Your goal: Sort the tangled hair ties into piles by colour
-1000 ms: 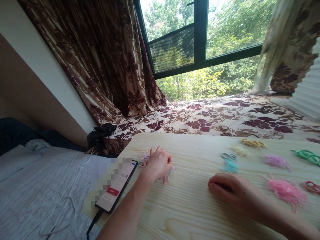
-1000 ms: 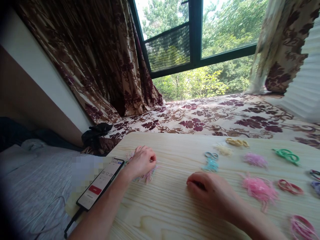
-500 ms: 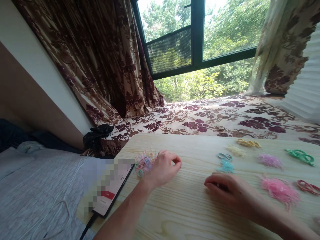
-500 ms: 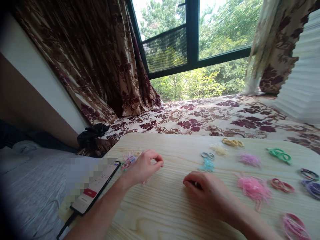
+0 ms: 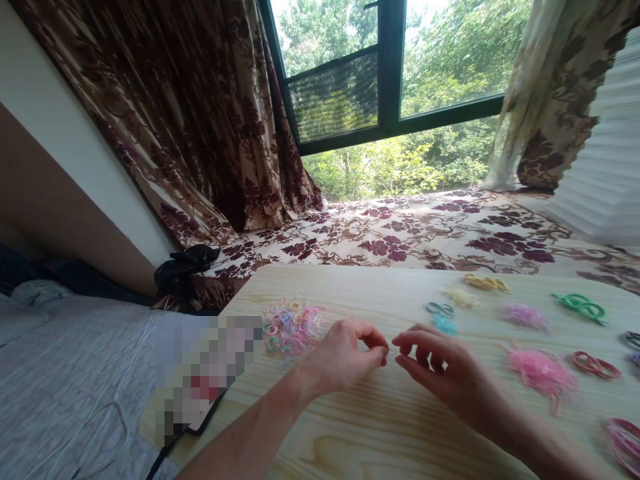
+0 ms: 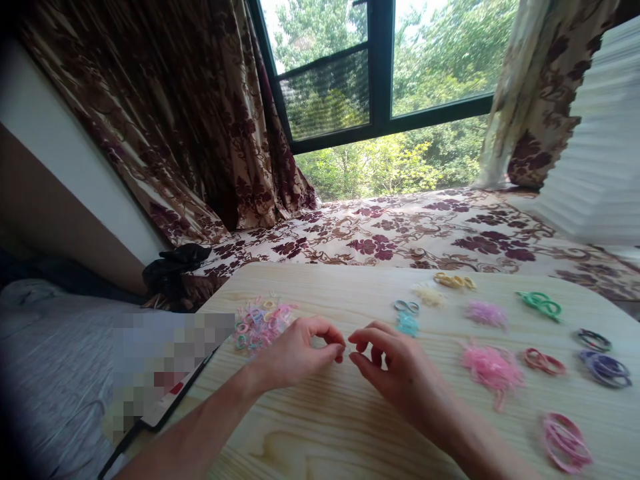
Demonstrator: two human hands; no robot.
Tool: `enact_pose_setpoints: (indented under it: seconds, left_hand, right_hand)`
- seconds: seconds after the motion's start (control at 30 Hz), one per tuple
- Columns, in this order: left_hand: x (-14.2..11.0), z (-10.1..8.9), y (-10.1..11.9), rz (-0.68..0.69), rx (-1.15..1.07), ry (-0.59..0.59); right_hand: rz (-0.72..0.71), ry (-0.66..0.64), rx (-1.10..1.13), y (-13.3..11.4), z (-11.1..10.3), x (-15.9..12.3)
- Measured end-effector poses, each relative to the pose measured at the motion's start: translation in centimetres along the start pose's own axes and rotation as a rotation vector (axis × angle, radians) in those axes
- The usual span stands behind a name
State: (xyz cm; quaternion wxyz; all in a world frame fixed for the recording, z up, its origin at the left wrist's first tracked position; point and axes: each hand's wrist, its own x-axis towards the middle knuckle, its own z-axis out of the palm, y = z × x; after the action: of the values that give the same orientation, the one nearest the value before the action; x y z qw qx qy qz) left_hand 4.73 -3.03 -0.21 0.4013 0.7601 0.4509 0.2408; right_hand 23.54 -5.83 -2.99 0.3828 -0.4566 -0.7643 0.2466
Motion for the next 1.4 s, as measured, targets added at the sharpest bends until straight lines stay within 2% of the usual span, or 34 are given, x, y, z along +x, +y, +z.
enact_pose_setpoints:
  seconds: [0.3,0.43,0.53,0.6,0.7,0.8,0.87,0.97,1.13,1.4]
  left_hand:
    - [0.0,0.2,0.3,-0.024,-0.037,0.009]
    - [0.2,0.1,0.4,-0.021,-0.014,0.109]
    - [0.4,0.1,-0.3,0.079,0.085,0.200]
    - [0.7,0.1,-1.1,0.169,0.232,0.269]
    - [1.1,0.0,-2.3,0.226,0.396,0.312]
    - [1.4,-0.3,-3.1,0.230,0.480,0.317]
    - [1.5,-0.6,-3.4,0.221,0.521,0.316]
    - [1.5,-1.0,-3.7,0.199,0.567,0.316]
    - [1.7,-1.4,-4.2,0.171,0.591,0.314]
    - [1.8,-1.8,-4.6,0.152,0.628,0.327]
  right_hand:
    - [-0.030,-0.033,-0.041,-0.6,-0.4,0.1]
    - [-0.004,0.008,-0.033,-0.3,-0.8,0.2]
    - [0.021,0.058,-0.079,0.2,-1.8,0.5]
    - [0.047,0.111,-0.147,1.0,-3.3,0.8]
    - [0.126,0.229,-0.257,3.0,-6.6,1.0]
    - [0.245,0.359,-0.368,5.1,-10.4,0.6]
    - [0.319,0.402,-0.427,6.2,-12.5,0.1]
    - [0.407,0.415,-0.497,7.3,-14.4,-0.8]
    - [0.493,0.363,-0.568,8.3,-15.0,-1.7]
    - [0.524,0.349,-0.605,9.8,-14.9,-1.7]
